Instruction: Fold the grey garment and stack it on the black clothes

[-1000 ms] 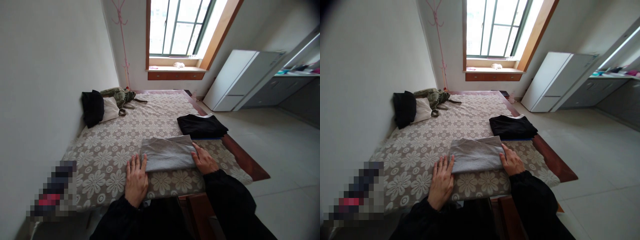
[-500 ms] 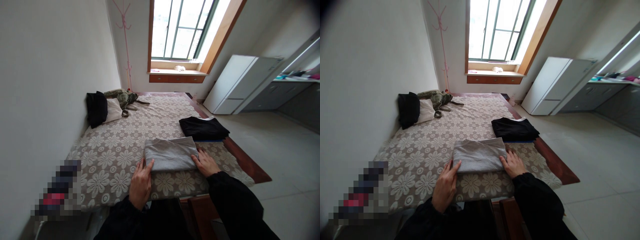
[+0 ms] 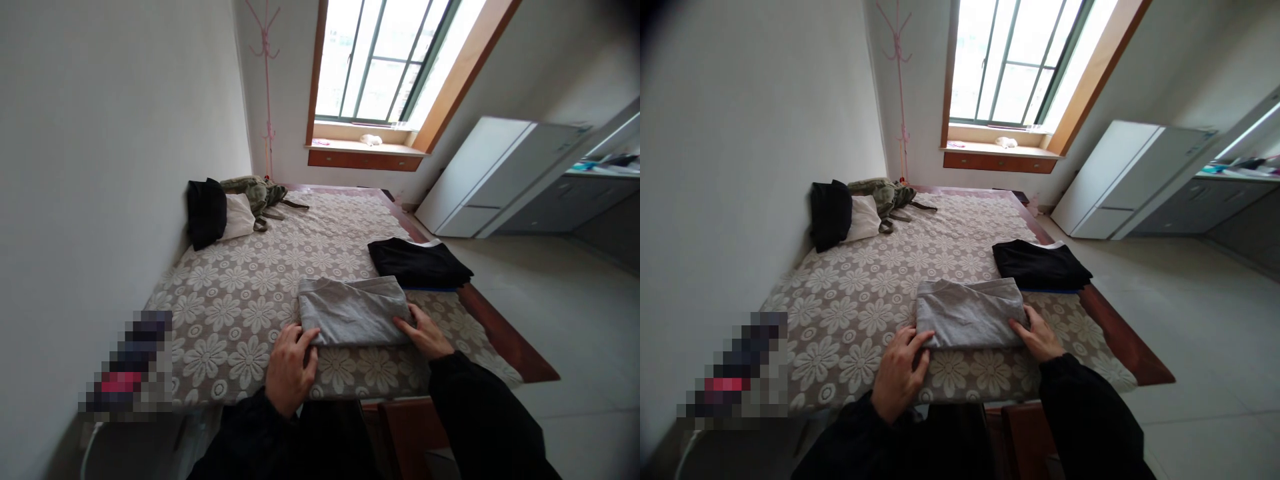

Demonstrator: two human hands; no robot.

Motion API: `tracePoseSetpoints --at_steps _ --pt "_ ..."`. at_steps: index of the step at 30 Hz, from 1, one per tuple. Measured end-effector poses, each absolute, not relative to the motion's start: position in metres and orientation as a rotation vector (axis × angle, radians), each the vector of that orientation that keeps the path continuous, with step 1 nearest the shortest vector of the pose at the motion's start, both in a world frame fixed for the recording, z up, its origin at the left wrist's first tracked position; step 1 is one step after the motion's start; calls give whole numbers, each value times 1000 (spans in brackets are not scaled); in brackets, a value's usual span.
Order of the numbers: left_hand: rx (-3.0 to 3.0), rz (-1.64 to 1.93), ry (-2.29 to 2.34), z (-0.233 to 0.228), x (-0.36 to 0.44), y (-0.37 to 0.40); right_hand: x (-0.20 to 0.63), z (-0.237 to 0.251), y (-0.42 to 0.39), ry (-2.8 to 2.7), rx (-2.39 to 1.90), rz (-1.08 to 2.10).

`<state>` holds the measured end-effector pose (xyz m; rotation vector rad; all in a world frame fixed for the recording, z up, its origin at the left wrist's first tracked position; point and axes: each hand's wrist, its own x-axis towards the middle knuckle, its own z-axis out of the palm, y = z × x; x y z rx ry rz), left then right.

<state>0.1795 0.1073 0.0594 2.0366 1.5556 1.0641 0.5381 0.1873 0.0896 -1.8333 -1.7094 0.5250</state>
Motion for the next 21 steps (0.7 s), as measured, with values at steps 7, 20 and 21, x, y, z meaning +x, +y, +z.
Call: tracePoseSetpoints --at_steps 7,20,21 --pt "1991 1131 1510 65 192 106 539 82 191 -1418 -1741 739" --pt "2027 1285 1186 104 279 112 525 73 181 -1427 -1678 550" --pt "2036 1270 1157 103 283 111 523 74 180 -1426 -1678 546"
